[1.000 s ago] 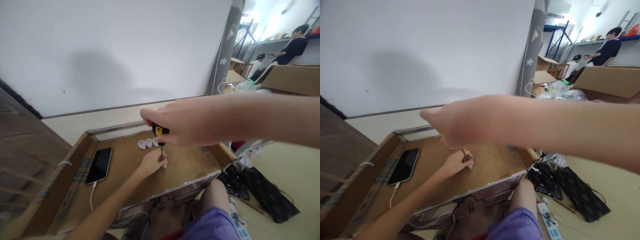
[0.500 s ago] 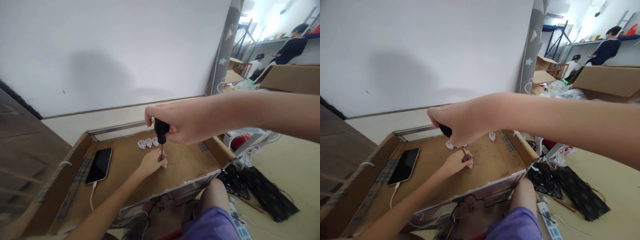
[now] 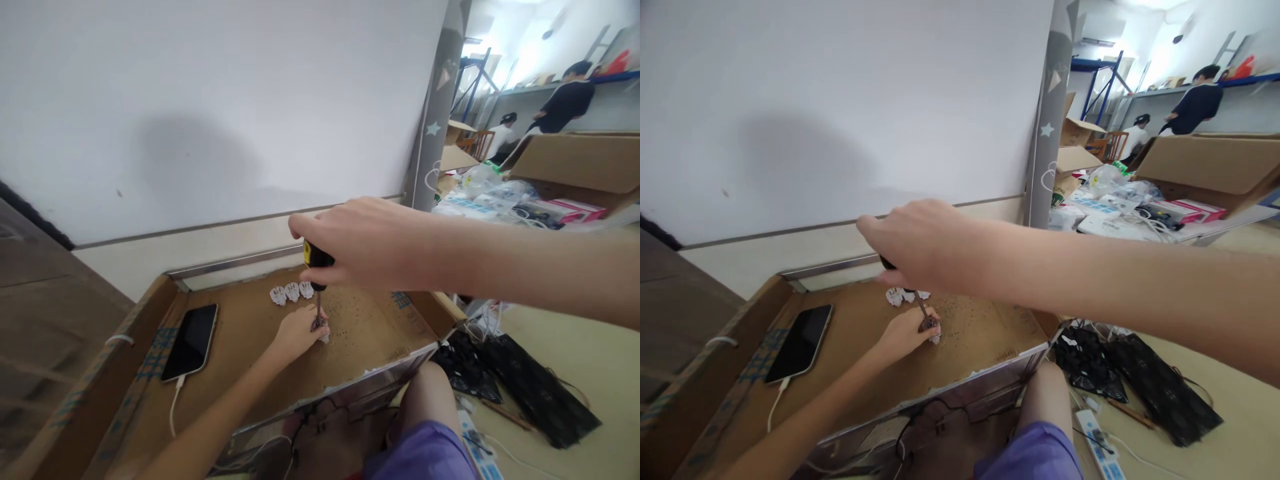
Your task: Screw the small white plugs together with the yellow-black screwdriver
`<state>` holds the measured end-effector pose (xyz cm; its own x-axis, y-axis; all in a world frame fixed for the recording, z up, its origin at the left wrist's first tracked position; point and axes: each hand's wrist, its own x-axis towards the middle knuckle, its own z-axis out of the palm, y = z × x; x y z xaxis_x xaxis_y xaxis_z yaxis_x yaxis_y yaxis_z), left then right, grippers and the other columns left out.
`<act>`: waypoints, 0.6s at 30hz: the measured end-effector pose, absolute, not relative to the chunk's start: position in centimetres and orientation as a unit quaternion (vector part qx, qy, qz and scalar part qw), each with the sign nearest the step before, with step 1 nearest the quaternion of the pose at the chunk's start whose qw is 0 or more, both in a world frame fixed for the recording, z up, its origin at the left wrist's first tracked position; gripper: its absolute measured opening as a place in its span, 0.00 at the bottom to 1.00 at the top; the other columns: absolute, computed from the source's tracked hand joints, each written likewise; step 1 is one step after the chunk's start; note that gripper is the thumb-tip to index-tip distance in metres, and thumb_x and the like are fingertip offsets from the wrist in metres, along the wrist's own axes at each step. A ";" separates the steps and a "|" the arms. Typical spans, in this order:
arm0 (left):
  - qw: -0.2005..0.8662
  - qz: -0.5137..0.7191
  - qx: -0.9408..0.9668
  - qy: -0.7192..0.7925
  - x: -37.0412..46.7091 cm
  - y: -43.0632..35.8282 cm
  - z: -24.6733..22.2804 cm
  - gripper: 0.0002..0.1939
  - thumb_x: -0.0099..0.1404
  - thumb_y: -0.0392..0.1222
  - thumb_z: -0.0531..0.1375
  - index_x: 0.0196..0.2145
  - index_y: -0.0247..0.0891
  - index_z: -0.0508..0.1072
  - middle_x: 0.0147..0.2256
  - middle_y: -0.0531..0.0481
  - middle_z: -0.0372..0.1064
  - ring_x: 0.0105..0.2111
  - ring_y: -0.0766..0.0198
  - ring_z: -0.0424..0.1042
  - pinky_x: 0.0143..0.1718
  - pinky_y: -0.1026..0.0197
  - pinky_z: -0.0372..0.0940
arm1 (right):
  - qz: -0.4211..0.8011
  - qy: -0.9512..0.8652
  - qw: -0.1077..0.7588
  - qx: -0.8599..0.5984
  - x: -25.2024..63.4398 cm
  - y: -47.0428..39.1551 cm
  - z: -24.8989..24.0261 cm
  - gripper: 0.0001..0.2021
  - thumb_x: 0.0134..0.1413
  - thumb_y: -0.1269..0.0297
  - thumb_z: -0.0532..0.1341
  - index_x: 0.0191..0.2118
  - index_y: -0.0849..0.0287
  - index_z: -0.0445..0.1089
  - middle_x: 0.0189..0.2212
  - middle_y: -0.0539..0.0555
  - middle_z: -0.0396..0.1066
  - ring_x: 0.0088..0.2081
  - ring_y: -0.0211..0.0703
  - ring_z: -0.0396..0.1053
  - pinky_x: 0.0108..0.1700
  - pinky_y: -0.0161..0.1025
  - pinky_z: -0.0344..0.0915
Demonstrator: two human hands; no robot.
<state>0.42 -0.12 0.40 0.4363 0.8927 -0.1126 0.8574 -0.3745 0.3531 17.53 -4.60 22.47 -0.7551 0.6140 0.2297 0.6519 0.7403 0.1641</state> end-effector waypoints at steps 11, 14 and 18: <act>0.194 0.052 0.824 0.530 0.3 -0.1 0.5 0.09 0.60 0.42 0.58 0.39 0.42 0.70 0.42 0.52 0.71 0.44 0.58 0.69 0.42 0.60 0.59 | -0.013 -0.938 0.038 -0.344 17.8 -4.3 23.1 0.21 0.48 0.67 0.59 0.51 0.53 0.59 0.39 0.51 0.69 0.28 0.36 0.63 0.25 0.35 0.51; 0.196 0.057 0.824 0.529 0.4 -0.1 0.5 0.08 0.61 0.43 0.58 0.39 0.42 0.70 0.41 0.52 0.71 0.43 0.58 0.69 0.41 0.60 0.59 | -0.071 -0.932 0.062 -0.350 17.5 -4.5 22.7 0.13 0.53 0.64 0.57 0.45 0.57 0.63 0.28 0.51 0.69 0.26 0.37 0.61 0.24 0.35 0.46; 0.183 0.047 0.830 0.524 0.4 -0.1 0.4 0.08 0.61 0.43 0.58 0.39 0.41 0.70 0.41 0.51 0.70 0.43 0.58 0.69 0.41 0.60 0.59 | -0.135 -0.925 0.079 -0.346 18.5 -4.5 22.3 0.12 0.53 0.57 0.58 0.40 0.58 0.66 0.24 0.50 0.68 0.23 0.36 0.58 0.24 0.35 0.43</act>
